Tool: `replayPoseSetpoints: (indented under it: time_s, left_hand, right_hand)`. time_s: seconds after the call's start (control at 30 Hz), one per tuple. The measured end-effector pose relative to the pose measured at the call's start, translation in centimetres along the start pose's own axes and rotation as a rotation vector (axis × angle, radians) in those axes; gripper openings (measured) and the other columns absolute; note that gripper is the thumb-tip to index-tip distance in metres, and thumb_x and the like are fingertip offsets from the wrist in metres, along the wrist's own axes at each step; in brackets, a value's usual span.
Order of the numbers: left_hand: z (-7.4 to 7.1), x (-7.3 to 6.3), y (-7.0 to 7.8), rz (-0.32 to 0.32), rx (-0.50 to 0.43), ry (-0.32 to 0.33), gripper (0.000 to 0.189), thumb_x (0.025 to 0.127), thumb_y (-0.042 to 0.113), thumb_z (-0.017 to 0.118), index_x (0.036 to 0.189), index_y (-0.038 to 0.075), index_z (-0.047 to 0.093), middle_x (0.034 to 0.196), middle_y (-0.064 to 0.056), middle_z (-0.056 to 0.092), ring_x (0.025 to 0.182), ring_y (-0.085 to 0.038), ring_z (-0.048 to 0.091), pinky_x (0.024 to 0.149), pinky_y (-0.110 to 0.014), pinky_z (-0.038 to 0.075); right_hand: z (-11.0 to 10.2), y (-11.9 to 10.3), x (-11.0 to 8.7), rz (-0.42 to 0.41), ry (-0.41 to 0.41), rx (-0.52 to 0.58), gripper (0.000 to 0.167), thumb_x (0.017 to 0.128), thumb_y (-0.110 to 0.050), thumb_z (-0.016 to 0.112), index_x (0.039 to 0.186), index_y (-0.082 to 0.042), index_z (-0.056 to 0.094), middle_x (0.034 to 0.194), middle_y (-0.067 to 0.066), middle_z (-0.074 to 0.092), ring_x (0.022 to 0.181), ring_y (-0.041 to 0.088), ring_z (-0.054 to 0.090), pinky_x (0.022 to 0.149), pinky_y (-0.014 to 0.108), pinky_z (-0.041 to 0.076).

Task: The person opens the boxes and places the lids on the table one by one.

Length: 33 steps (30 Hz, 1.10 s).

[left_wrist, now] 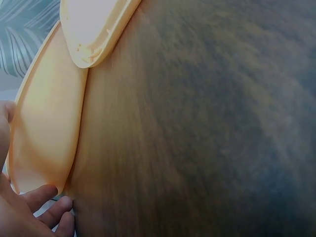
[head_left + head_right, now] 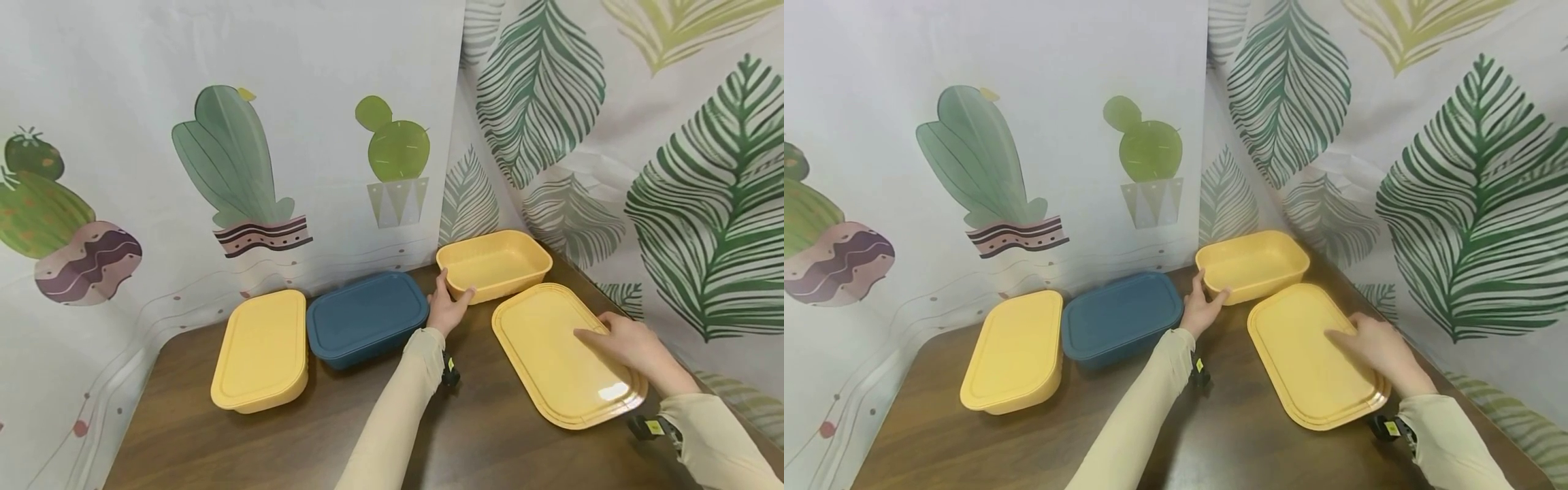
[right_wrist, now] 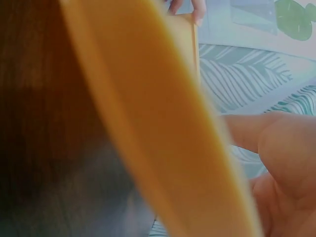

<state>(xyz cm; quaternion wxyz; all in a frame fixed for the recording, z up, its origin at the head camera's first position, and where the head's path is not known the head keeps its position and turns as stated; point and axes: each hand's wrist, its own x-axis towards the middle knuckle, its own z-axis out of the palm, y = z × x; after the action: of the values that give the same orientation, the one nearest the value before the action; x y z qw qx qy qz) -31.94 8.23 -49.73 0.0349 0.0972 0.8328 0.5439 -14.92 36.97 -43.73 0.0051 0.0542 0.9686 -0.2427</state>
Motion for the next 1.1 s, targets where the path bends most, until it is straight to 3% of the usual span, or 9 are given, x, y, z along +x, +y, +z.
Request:
replayPoseSetpoints:
  time_s: [0.3,0.7,0.97,1.1]
  left_hand:
    - [0.0,-0.2,-0.2,0.01,0.005,-0.012,0.086,0.095,0.05,0.065,0.161,0.024,0.018,0.16,-0.013,0.035,0.15,-0.043,0.018,0.119,-0.056,0.016]
    - [0.2,-0.1,-0.2,0.018,0.015,-0.008,0.084,0.095,0.048,0.064,0.161,0.024,0.017,0.159,-0.014,0.036,0.149,-0.044,0.021,0.117,-0.056,0.022]
    - [-0.1,-0.1,0.0,0.014,0.012,-0.013,0.085,0.095,0.05,0.065,0.161,0.026,0.017,0.16,-0.012,0.034,0.15,-0.044,0.016,0.119,-0.056,0.019]
    - [-0.1,-0.1,0.0,0.01,0.02,-0.014,0.085,0.095,0.05,0.064,0.161,0.027,0.017,0.16,-0.012,0.035,0.15,-0.043,0.016,0.119,-0.055,0.02]
  right_hand:
    - [0.5,0.8,0.1,0.014,-0.028,-0.014,0.072,0.098,-0.052,0.056,0.115,0.018,0.054,0.102,0.033,0.065,0.093,0.052,0.062,0.075,0.057,0.049]
    - [0.9,1.7,0.8,0.019,-0.046,-0.011,0.073,0.098,-0.052,0.057,0.113,0.019,0.055,0.102,0.032,0.065,0.093,0.05,0.062,0.076,0.055,0.049]
    - [1.1,1.4,1.3,0.029,-0.097,0.007,0.069,0.098,-0.054,0.056,0.107,0.014,0.059,0.092,0.019,0.064,0.08,0.031,0.059,0.066,0.043,0.047]
    - [1.6,1.5,1.6,0.045,-0.087,0.02,0.062,0.096,-0.055,0.058,0.096,0.007,0.06,0.083,0.012,0.059,0.075,0.027,0.055,0.063,0.038,0.042]
